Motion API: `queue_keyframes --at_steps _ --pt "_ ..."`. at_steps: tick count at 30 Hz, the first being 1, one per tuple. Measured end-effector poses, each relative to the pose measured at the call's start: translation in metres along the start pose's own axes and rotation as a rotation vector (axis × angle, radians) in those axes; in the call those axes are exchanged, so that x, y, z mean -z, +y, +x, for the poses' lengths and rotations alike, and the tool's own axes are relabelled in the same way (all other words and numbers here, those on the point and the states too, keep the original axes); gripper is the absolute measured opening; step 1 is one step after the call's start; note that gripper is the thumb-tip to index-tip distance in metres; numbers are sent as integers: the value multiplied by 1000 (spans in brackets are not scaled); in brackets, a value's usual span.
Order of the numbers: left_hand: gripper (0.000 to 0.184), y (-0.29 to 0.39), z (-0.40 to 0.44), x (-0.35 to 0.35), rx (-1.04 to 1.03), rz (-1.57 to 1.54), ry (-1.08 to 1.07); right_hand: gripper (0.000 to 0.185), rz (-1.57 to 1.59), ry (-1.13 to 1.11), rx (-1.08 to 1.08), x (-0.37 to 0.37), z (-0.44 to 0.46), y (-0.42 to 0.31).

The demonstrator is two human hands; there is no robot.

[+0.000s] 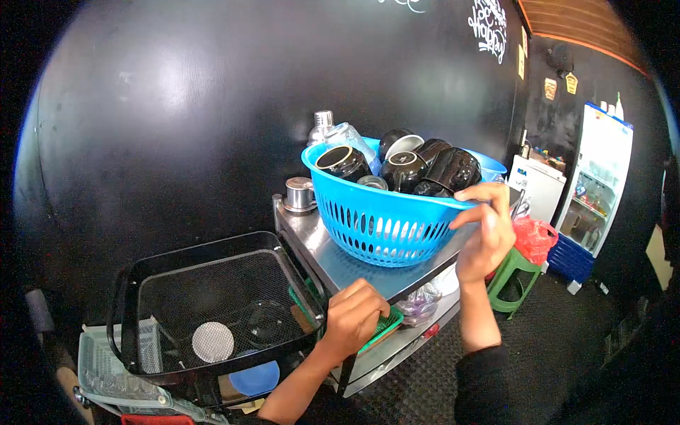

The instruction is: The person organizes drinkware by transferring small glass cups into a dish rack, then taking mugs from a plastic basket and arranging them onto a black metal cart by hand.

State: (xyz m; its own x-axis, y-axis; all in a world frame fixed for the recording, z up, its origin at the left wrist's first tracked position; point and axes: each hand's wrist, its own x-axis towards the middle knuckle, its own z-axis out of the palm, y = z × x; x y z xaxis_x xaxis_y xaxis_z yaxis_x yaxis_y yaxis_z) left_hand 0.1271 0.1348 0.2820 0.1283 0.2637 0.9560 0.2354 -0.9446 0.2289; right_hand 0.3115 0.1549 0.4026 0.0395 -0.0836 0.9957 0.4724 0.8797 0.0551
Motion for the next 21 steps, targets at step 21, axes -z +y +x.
queue_keyframes --at_steps 21 --pt "12 10 3 8 73 -10 -66 60 323 -1796 -187 -66 141 21"
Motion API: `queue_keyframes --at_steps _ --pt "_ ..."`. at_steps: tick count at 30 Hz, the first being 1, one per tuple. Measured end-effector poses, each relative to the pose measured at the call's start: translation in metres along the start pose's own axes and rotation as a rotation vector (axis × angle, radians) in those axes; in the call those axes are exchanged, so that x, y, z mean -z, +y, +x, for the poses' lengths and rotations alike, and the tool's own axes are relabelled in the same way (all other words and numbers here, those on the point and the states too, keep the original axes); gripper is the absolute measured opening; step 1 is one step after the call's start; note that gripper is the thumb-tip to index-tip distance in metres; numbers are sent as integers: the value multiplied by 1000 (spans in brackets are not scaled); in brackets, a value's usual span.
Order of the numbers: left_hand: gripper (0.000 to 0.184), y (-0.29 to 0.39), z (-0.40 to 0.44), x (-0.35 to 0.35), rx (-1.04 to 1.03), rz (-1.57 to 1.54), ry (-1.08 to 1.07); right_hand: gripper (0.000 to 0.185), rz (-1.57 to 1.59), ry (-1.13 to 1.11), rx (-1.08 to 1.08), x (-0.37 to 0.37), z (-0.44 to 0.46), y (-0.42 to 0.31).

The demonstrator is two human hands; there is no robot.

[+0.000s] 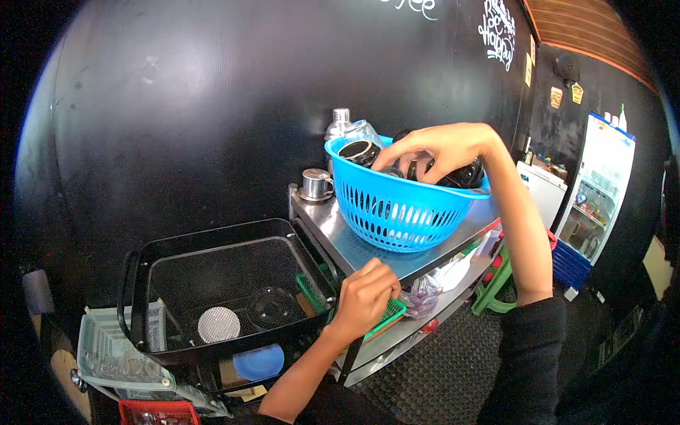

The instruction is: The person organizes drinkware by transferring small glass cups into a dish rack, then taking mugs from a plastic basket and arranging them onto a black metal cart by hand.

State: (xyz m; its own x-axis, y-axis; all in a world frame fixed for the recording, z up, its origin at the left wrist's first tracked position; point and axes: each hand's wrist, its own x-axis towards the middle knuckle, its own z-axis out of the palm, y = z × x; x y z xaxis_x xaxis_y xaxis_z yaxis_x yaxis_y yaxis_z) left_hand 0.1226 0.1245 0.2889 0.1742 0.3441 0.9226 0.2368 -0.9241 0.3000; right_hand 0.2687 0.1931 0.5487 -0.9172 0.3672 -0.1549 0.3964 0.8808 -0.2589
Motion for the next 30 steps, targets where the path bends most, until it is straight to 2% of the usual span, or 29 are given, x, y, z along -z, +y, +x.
queue_keyframes --at_steps 1,3,5,7,9,13,15,16,17,18,19,21,23,24,25,28,30 --pt "12 0 0 0 -2 7 1 60 -21 13 99 -1 5 8" --pt "12 1 0 1 9 18 -18 52 -164 69 110 -7 14 11" --pt "11 0 -1 0 14 33 -16 46 -175 140 157 -5 9 10" --pt "11 -1 -1 0 26 40 -24 44 -278 292 193 -2 -1 0" --pt "11 -2 -1 -1 -4 0 2 40 -263 428 37 -1 -20 -14" --pt "9 -2 -6 1 -17 3 -56 38 -201 801 114 -29 -33 -20" --pt "9 0 -12 0 -133 217 -19 40 -364 1178 245 -56 -31 -37" --pt "9 3 -16 2 -125 230 -14 40 -359 1247 241 -73 -31 -52" --pt "11 8 -22 8 -157 373 125 40 -362 1299 309 -88 -28 -65" --pt "14 12 -30 15 -189 522 262 43 -332 1289 311 -104 -25 -75" --pt "26 16 -41 26 -154 608 368 45 -297 1278 317 -120 -20 -83" --pt "39 30 -56 51 -172 634 606 46 -259 1230 388 -153 -4 -98" --pt "50 55 -59 80 -282 644 638 48 -141 1084 507 -179 10 -105" --pt "50 70 -61 96 -310 731 550 49 -97 1083 551 -189 21 -111" --pt "48 91 -64 111 -262 805 420 48 -75 1103 588 -201 35 -112" --pt "54 130 -78 137 -110 974 232 46 30 1087 641 -223 64 -130" --pt "60 139 -88 154 -42 940 233 45 108 1099 575 -237 87 -144"
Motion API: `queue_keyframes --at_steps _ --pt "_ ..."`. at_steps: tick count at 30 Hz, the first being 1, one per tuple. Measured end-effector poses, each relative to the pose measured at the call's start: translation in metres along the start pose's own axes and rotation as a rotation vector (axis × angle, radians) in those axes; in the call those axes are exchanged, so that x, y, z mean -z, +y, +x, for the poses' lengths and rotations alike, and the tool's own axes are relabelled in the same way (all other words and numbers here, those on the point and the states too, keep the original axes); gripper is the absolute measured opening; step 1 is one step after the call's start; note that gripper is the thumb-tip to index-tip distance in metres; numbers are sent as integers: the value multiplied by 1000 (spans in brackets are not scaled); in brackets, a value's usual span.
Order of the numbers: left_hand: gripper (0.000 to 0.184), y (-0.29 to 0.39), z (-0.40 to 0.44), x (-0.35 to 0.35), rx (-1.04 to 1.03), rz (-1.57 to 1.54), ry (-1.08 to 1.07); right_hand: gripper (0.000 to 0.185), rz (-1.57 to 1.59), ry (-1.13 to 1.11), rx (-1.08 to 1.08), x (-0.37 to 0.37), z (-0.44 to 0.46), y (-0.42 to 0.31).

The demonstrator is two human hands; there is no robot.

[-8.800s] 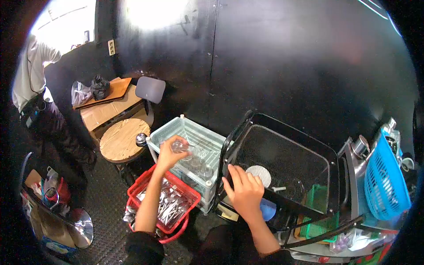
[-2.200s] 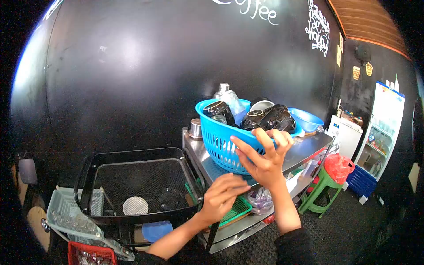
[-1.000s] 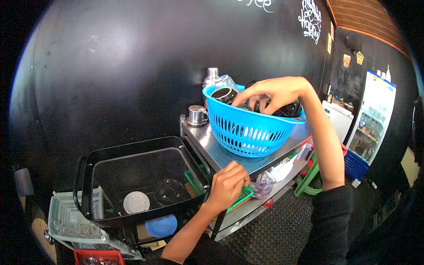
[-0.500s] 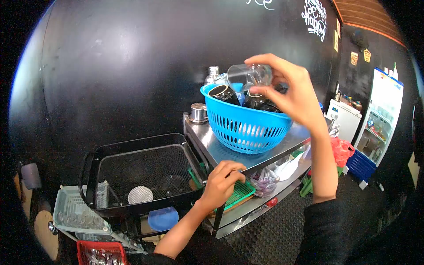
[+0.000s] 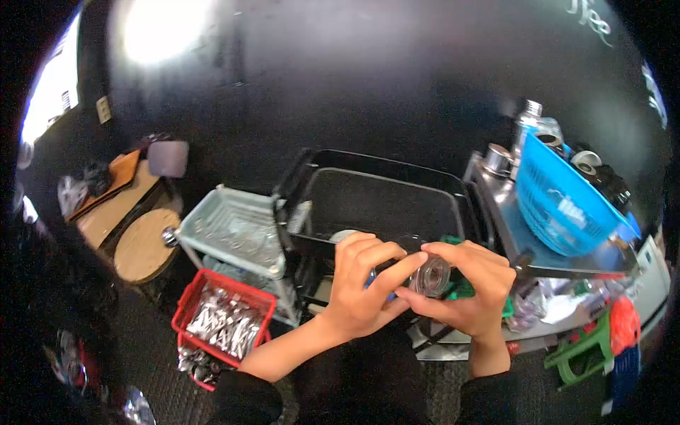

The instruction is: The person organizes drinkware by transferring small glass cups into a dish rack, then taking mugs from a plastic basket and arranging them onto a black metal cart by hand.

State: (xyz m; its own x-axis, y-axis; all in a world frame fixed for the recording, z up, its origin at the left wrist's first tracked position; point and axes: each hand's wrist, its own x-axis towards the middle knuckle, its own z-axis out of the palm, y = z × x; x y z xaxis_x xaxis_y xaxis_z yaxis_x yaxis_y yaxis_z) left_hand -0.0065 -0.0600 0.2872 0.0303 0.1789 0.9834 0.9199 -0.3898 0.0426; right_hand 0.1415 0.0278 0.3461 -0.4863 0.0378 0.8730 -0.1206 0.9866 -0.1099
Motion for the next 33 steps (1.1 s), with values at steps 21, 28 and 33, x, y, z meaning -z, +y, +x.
queue_keyframes --at_steps 21,28,33 --pt "58 -296 -166 131 954 292 -111 45 -67 -395 85 -183 -3 44" --pt "54 -329 -180 121 1021 521 -626 44 -90 -417 64 -184 -6 46" --pt "47 -350 -205 123 1091 343 -763 42 -147 -431 99 -185 -8 46"
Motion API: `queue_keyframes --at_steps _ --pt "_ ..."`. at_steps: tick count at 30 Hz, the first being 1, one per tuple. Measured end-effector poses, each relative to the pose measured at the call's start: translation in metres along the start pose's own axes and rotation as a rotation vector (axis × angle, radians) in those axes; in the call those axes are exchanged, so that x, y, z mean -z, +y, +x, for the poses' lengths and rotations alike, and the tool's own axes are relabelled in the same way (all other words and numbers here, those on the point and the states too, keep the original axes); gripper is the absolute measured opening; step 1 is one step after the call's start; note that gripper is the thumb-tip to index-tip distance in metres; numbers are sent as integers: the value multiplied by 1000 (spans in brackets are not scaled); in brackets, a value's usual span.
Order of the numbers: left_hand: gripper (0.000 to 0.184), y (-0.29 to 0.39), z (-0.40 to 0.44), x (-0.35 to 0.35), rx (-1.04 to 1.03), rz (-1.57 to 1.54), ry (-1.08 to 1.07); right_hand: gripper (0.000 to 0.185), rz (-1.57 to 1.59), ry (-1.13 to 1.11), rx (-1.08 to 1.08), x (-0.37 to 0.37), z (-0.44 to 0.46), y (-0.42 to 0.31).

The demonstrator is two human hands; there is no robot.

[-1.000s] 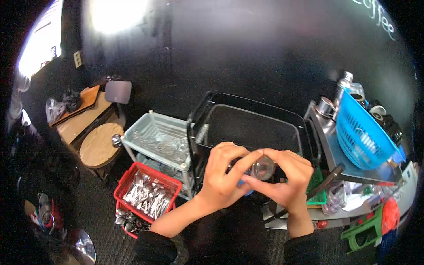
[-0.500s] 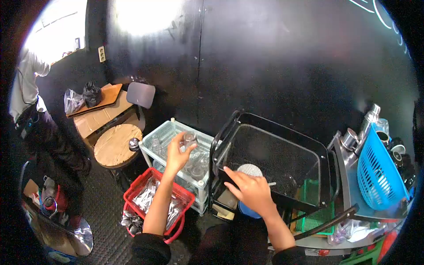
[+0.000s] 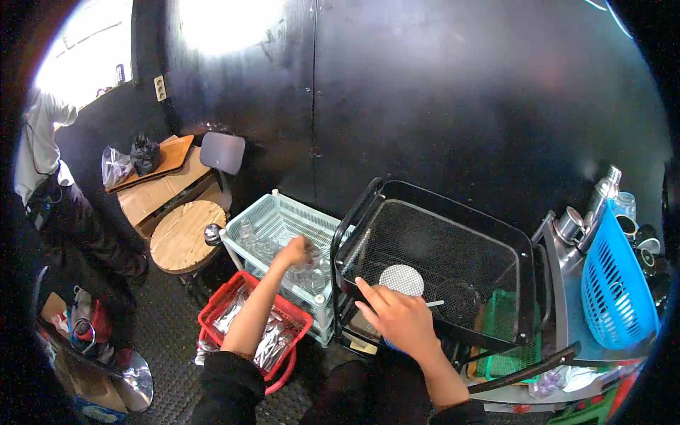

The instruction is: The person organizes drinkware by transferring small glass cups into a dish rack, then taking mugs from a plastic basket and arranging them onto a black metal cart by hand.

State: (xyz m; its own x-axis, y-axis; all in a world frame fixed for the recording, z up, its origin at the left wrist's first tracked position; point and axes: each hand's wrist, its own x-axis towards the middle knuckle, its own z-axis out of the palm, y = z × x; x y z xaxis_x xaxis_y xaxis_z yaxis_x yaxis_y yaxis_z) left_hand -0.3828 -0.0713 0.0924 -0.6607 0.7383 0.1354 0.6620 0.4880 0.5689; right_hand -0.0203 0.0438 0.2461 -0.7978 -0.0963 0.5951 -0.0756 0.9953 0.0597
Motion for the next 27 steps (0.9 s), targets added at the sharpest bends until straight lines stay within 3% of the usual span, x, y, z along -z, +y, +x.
queue_keyframes --at_steps 3,10,13,18,21,27 --pt "52 1 5 -2 49 46 -102 42 12 29 6 -2 -1 0" --pt "58 3 0 -10 -20 80 -40 39 32 112 66 -6 -2 4" --pt "58 0 0 -6 -47 6 -110 39 41 124 67 -7 -4 4" --pt "57 -4 -5 -11 19 -266 -35 41 27 119 77 -9 -5 5" --pt "55 -5 -3 -13 -91 -224 27 42 30 114 73 -10 -5 5" --pt "57 -1 -2 -9 -82 -146 -35 44 58 136 69 -11 -5 5"
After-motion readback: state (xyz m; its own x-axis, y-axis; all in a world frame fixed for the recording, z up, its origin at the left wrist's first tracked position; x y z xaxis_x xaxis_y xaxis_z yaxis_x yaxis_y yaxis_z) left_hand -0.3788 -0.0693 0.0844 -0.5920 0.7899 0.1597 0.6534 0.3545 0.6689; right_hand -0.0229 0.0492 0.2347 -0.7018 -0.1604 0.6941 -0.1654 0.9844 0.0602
